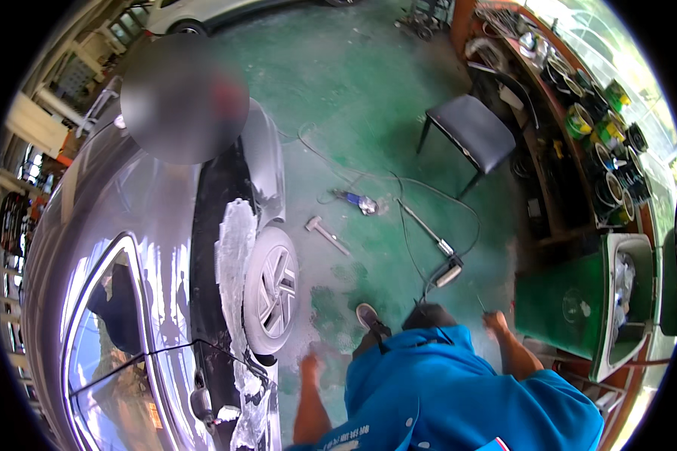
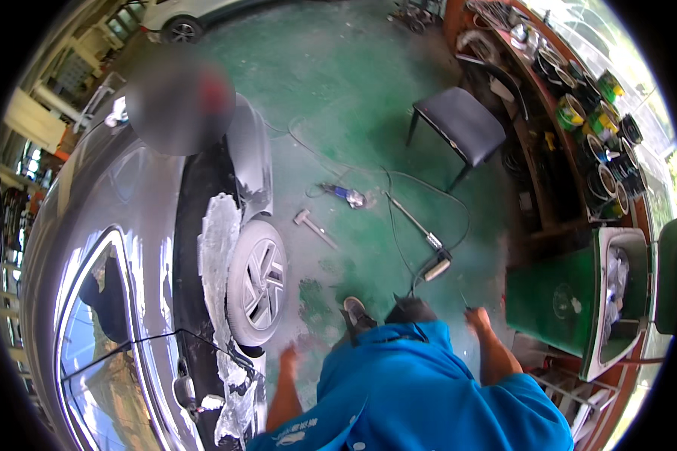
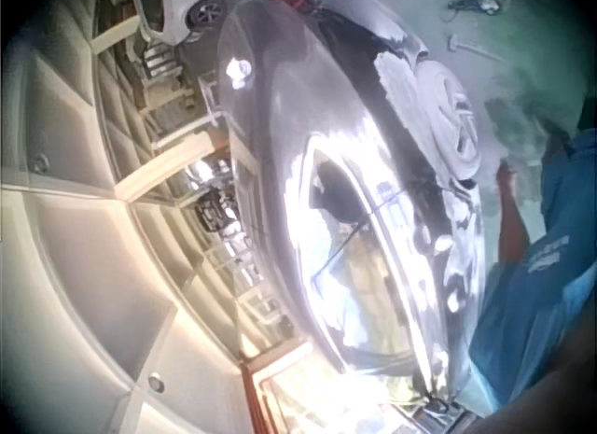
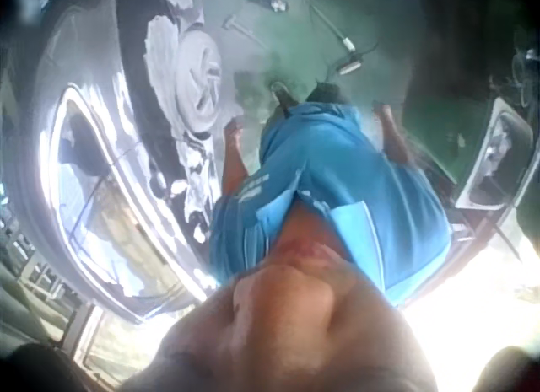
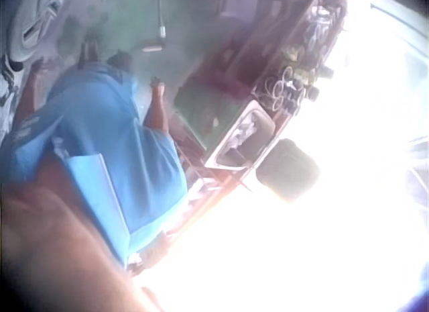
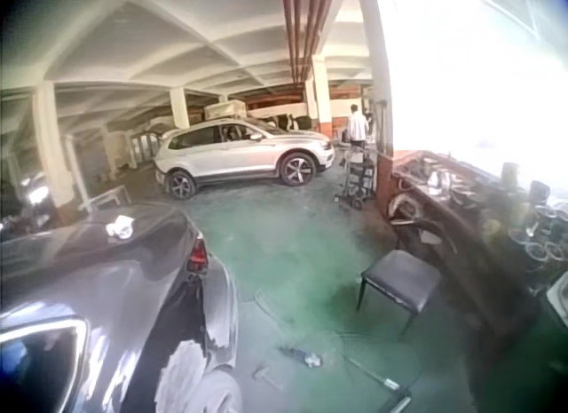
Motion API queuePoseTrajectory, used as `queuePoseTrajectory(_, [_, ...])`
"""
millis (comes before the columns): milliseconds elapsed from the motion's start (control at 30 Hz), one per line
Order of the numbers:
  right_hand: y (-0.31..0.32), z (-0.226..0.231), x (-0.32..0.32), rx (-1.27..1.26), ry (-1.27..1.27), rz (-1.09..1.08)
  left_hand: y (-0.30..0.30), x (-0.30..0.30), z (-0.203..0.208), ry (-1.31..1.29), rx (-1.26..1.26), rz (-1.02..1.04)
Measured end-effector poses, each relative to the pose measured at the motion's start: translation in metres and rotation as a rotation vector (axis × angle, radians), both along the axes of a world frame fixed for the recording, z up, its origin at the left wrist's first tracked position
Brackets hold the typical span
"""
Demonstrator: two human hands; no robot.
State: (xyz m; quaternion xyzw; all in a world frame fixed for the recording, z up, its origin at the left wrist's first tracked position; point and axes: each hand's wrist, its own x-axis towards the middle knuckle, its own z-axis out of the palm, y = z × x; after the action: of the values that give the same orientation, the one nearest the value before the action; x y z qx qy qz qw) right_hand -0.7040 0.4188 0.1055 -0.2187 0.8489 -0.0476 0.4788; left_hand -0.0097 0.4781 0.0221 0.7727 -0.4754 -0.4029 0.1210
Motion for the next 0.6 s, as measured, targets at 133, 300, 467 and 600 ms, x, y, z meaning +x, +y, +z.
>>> queuePoseTrajectory(133, [-0.088,0.007,0.054,-0.55,-0.044,0.251,-0.247,0.064,0.105,0.344,-0.084,0.55])
queuePoseTrajectory(300, [-0.147,0.014,0.071,-0.314,-0.022,0.269,-0.388,0.058,0.162,0.29,-0.144,0.43])
queuePoseTrajectory(467, [-0.2,-0.018,0.075,0.105,-0.245,-0.243,-0.364,0.064,0.046,0.005,-0.258,-0.251])
queuePoseTrajectory(600, [-0.269,-0.046,0.034,0.105,-0.333,-0.43,-0.324,-0.023,0.064,0.115,0.52,0.127])
